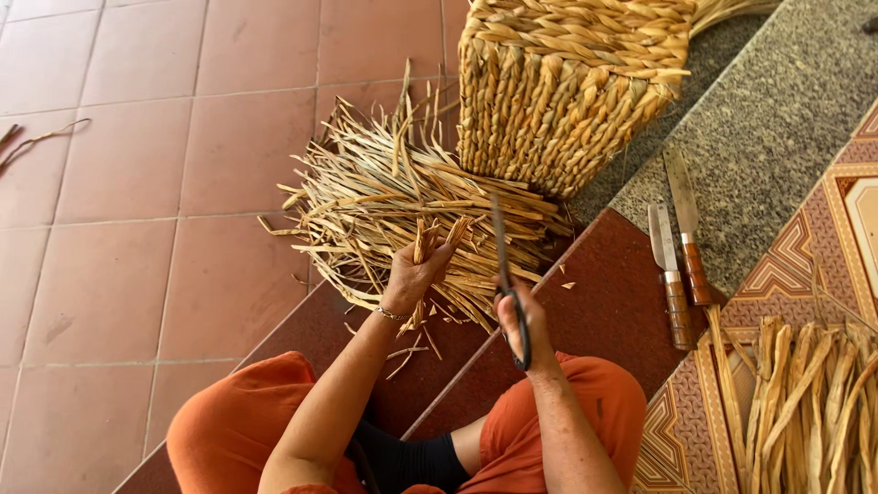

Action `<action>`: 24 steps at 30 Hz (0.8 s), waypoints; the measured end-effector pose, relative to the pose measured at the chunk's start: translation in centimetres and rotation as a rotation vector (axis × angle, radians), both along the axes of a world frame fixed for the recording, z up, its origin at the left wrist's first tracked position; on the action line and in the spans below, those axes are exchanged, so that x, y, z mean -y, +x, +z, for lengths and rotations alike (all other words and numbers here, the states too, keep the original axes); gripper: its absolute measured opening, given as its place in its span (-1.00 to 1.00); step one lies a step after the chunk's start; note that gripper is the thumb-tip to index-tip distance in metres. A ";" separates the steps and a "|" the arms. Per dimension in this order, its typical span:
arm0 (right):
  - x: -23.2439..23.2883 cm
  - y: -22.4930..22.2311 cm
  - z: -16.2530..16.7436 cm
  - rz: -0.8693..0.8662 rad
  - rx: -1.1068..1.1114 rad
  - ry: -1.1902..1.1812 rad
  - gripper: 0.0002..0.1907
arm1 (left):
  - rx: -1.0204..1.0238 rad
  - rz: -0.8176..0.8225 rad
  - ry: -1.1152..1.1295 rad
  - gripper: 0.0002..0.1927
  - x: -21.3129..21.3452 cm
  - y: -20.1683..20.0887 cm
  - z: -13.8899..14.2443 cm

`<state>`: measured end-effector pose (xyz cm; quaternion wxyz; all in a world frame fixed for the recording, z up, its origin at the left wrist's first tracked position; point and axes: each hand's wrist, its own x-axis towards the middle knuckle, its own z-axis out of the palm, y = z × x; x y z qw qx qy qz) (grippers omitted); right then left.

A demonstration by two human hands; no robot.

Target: The person sits on a tiled floor and uses shears to trim bundles of dried plant strips. They repeatedly gather strips, cut them to length, and place the trimmed pieces into a pile. Finished woven baskets are visible nearby.

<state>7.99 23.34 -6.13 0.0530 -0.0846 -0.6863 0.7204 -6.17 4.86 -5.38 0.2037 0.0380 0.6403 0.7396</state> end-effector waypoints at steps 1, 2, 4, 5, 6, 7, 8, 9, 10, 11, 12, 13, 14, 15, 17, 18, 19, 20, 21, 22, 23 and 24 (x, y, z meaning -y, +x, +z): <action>0.5 0.1 -0.1 0.056 -0.011 0.000 -0.17 | -0.014 0.011 0.044 -0.81 0.4 0.1 0.5; 1.1 0.2 -0.2 0.112 -0.021 0.001 -0.13 | -0.015 0.020 0.049 -0.82 0.6 0.2 0.9; 1.7 0.4 -0.1 0.164 -0.028 0.049 -0.10 | -0.013 0.038 0.059 -0.82 0.9 0.4 1.4; 1.9 0.6 0.0 0.159 -0.027 0.095 -0.11 | -0.021 0.027 0.056 -0.82 1.1 0.5 1.6; 2.0 0.7 0.1 0.153 -0.026 0.140 -0.11 | -0.029 0.015 0.053 -0.82 1.2 0.6 1.7; 2.1 0.7 0.2 0.152 -0.003 0.139 -0.11 | -0.036 0.003 0.050 -0.82 1.3 0.8 1.9; 2.2 0.7 0.4 0.151 0.021 0.138 -0.11 | -0.043 -0.010 0.011 -0.82 1.4 1.0 2.0; 2.2 0.7 0.5 0.148 0.045 0.137 -0.10 | -0.050 -0.023 -0.028 -0.82 1.5 1.2 2.2; 2.1 0.7 0.6 0.150 0.051 0.153 -0.11 | -0.057 -0.037 -0.068 -0.82 1.5 1.4 2.3; 2.1 0.7 0.8 0.152 0.058 0.169 -0.11 | -0.052 -0.036 -0.063 -0.82 1.4 1.5 2.3; 2.0 0.6 0.9 0.154 0.064 0.185 -0.11 | -0.048 -0.034 -0.059 -0.81 1.4 1.6 2.2; 2.0 0.6 1.1 0.151 0.059 0.209 -0.13 | -0.045 -0.030 -0.055 -0.81 1.3 1.6 2.1; 1.9 0.5 1.2 0.148 0.054 0.232 -0.14 | -0.030 -0.036 -0.045 -0.81 1.2 1.5 2.0; 1.9 0.6 1.3 0.145 0.052 0.254 -0.15 | -0.013 -0.041 -0.036 -0.81 1.2 1.4 1.7; 2.0 0.7 1.4 0.124 0.076 0.269 -0.21 | 0.010 -0.048 -0.052 -0.80 1.2 1.3 1.1; 2.1 0.8 1.4 0.111 0.089 0.277 -0.23 | 0.015 -0.051 -0.077 -0.79 1.1 1.2 0.7; 2.2 0.9 1.3 0.100 0.082 0.311 -0.27 | 0.020 -0.054 -0.101 -0.77 1.1 1.1 0.4; 2.4 0.9 1.2 0.087 0.073 0.346 -0.30 | 0.012 -0.061 -0.111 -0.77 1.0 1.2 0.2; 2.5 1.0 1.0 0.075 0.064 0.381 -0.33 | 0.004 -0.068 -0.120 -0.77 1.1 1.3 0.0; 2.6 0.9 0.8 0.056 0.063 0.349 -0.34 | -0.004 -0.074 -0.130 -0.76 1.1 1.3 0.0; 2.7 0.8 0.6 0.039 0.062 0.316 -0.36 | -0.007 -0.081 -0.134 -0.75 1.2 1.4 0.1; 2.7 0.7 0.4 0.022 0.061 0.284 -0.37 | -0.009 -0.088 -0.137 -0.73 1.4 1.4 0.4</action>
